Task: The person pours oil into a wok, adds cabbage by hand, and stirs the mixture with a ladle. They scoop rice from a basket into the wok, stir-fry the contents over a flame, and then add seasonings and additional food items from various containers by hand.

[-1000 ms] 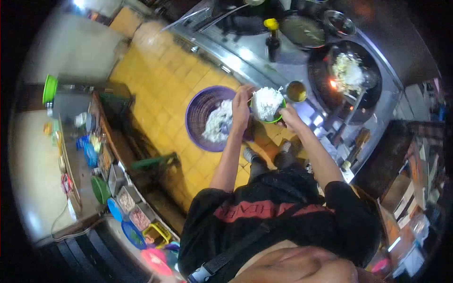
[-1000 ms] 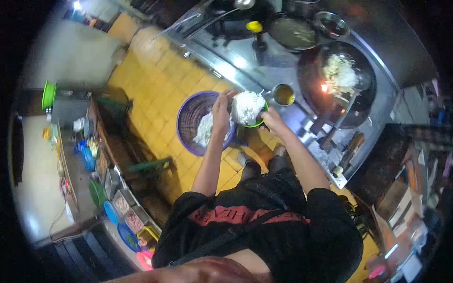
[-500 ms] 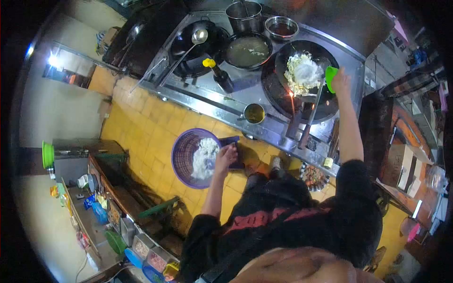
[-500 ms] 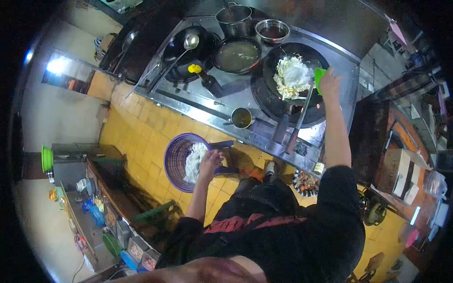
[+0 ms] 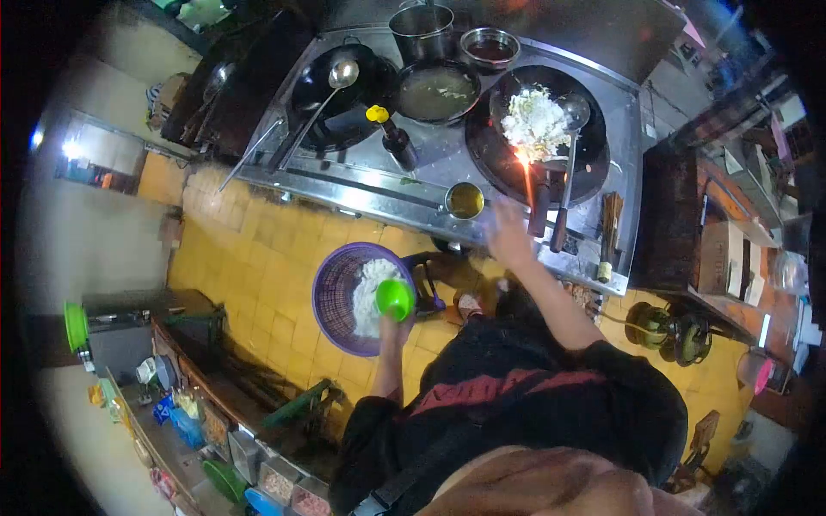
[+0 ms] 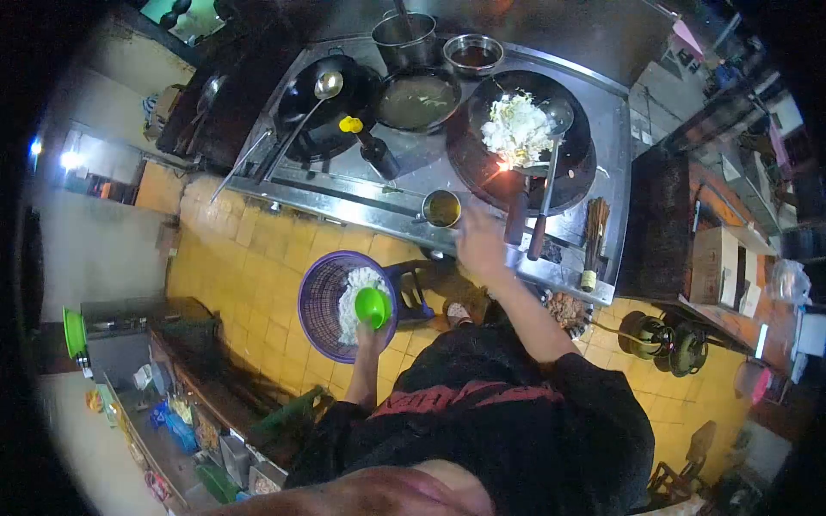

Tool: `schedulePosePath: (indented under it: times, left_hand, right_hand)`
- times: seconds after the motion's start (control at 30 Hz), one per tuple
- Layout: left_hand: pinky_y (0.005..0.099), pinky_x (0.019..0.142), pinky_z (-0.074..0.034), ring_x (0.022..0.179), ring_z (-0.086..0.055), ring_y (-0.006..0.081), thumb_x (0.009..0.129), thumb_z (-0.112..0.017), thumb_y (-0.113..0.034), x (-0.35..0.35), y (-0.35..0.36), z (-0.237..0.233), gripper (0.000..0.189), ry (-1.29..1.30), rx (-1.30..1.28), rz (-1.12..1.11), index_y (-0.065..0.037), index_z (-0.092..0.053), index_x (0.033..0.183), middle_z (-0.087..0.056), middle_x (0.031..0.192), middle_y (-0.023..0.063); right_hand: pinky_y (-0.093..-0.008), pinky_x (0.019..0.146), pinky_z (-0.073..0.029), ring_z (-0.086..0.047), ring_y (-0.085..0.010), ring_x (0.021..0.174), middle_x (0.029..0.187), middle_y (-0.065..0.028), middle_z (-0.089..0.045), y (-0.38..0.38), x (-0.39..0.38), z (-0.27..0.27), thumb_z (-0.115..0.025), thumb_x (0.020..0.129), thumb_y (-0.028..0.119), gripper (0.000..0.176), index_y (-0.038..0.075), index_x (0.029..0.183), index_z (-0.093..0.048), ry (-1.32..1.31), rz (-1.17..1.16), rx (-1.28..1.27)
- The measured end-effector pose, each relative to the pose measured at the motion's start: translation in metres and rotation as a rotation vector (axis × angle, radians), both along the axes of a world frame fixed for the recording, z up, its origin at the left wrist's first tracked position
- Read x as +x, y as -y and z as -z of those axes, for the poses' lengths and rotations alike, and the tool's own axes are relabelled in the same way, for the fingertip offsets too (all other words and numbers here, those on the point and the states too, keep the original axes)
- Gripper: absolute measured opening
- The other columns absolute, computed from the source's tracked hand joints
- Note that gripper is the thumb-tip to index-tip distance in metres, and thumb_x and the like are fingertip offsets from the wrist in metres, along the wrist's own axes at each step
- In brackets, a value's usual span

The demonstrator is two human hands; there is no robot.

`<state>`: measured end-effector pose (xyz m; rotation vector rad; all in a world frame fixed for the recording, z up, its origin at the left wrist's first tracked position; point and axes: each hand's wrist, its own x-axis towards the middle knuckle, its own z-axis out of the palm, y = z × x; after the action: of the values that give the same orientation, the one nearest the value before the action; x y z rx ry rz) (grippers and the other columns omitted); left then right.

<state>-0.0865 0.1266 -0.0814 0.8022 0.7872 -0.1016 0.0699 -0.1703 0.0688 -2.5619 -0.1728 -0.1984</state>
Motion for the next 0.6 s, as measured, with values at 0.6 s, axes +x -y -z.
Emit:
schedulePosePath:
  times: [0.6]
  left_hand:
    - [0.04,0.073,-0.048,0.091,-0.052,0.0273,0.09,-0.039,-0.033,-0.055,-0.066,0.119,0.044,-0.349,0.354,0.29,-0.009,-0.036,0.127,-0.048,0.114,0.0144]
  right_hand:
    - [-0.052,0.064,-0.046,-0.059,-0.0422,0.072,0.076,-0.0249,-0.059,0.179,-0.013,-0.032,-0.052,0.083,0.018,0.035,-0.003,0.108,-0.039,-0.055,0.426,-0.186]
